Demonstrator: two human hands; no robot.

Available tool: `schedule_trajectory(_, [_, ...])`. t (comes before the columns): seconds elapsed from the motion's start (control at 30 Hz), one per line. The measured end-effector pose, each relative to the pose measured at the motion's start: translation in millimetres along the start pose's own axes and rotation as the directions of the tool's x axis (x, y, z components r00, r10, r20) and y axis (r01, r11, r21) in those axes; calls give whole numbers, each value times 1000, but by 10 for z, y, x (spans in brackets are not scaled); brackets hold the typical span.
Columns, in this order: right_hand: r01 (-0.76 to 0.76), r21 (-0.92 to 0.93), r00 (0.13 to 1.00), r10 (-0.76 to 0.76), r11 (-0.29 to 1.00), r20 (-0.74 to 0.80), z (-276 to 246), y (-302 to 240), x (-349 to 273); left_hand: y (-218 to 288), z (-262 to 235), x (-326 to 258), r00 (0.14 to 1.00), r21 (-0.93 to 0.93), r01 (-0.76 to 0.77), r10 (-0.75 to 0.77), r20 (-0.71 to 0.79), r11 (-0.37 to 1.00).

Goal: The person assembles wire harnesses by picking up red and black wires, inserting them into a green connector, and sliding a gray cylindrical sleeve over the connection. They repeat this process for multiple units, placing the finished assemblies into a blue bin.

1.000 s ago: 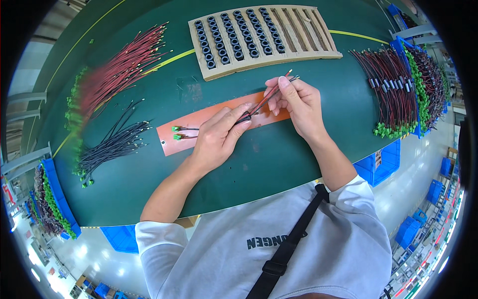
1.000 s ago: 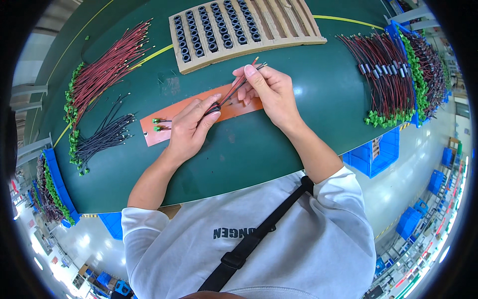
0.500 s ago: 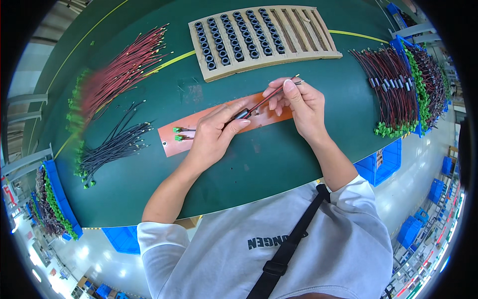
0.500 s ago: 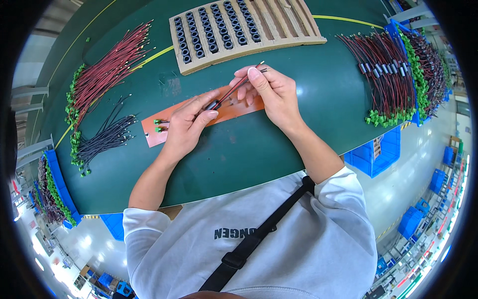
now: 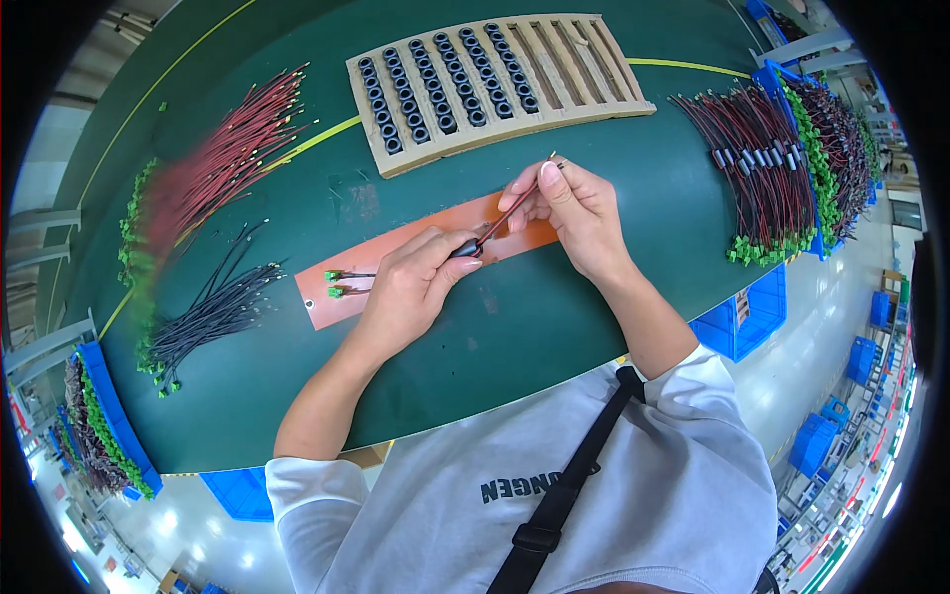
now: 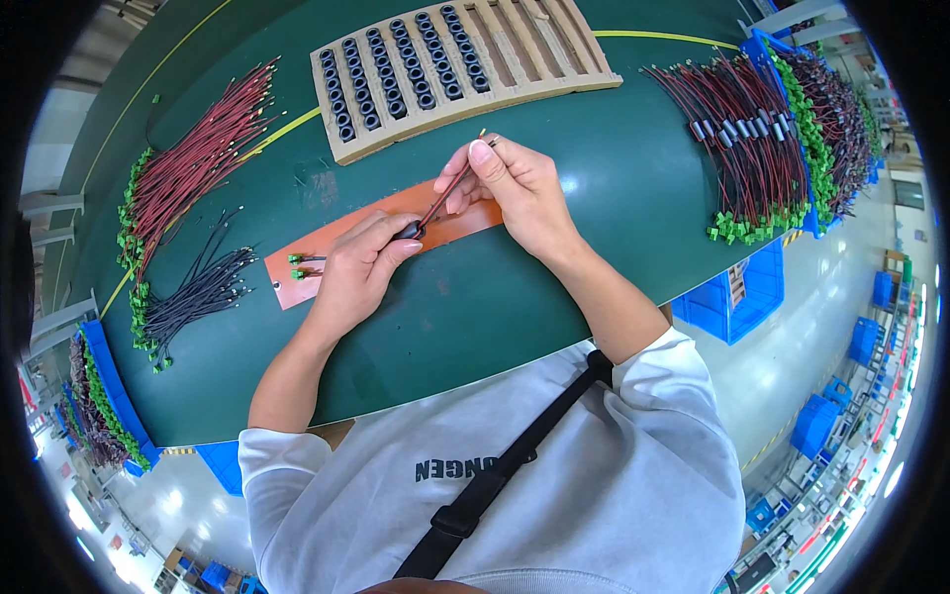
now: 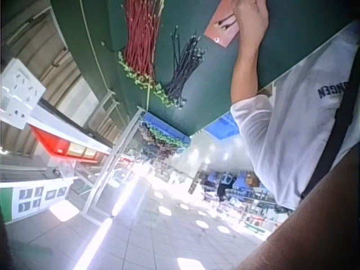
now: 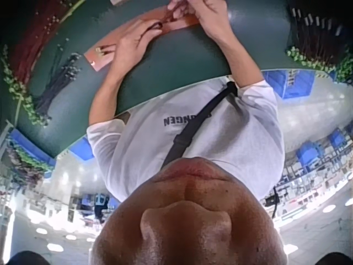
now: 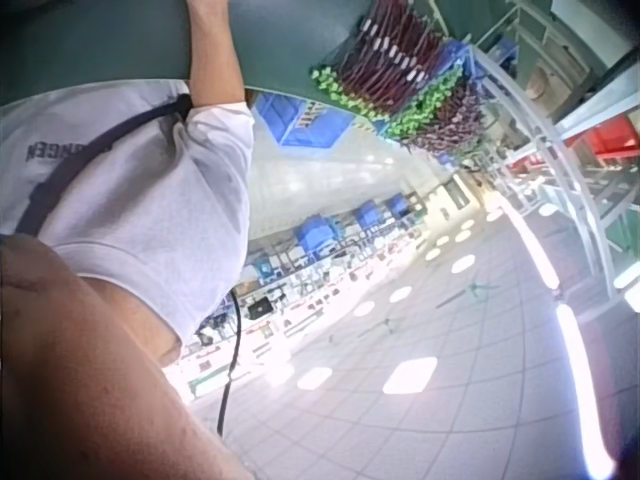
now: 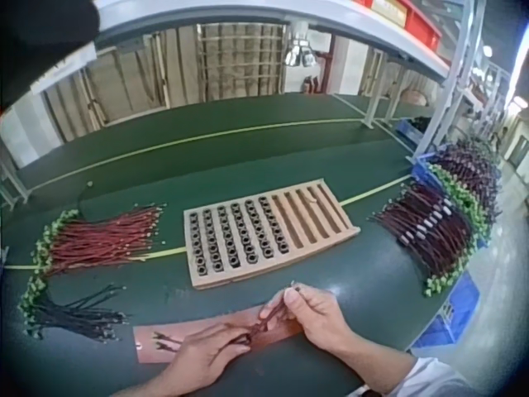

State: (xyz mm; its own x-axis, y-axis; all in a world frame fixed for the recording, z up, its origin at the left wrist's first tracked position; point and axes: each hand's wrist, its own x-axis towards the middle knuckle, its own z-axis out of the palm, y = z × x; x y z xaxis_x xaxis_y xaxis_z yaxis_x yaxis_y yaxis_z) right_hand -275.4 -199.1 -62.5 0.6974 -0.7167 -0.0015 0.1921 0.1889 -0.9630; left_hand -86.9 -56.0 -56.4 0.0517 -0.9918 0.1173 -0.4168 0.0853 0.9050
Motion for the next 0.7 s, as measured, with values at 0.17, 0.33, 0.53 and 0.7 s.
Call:
schedule_trajectory(0.17, [-45,-56,998,42,997,-49,61,-113,-17,-1,5,4,1000,11,-1,1,11,1000])
schedule_trajectory(0.33, [-65,-127,997,58,990,-55,63,-146,-36,40,20,-23,999,66,-22,19,50,998])
schedule_trajectory(0.53, [-66,-79,996,61,995,-60,59,-134,-27,27,6,-15,998,45,-19,16,64,999])
schedule_trajectory(0.7, [66,-67,996,-70,996,-62,74,-65,-29,16,-94,0,999,-73,10,-6,52,997])
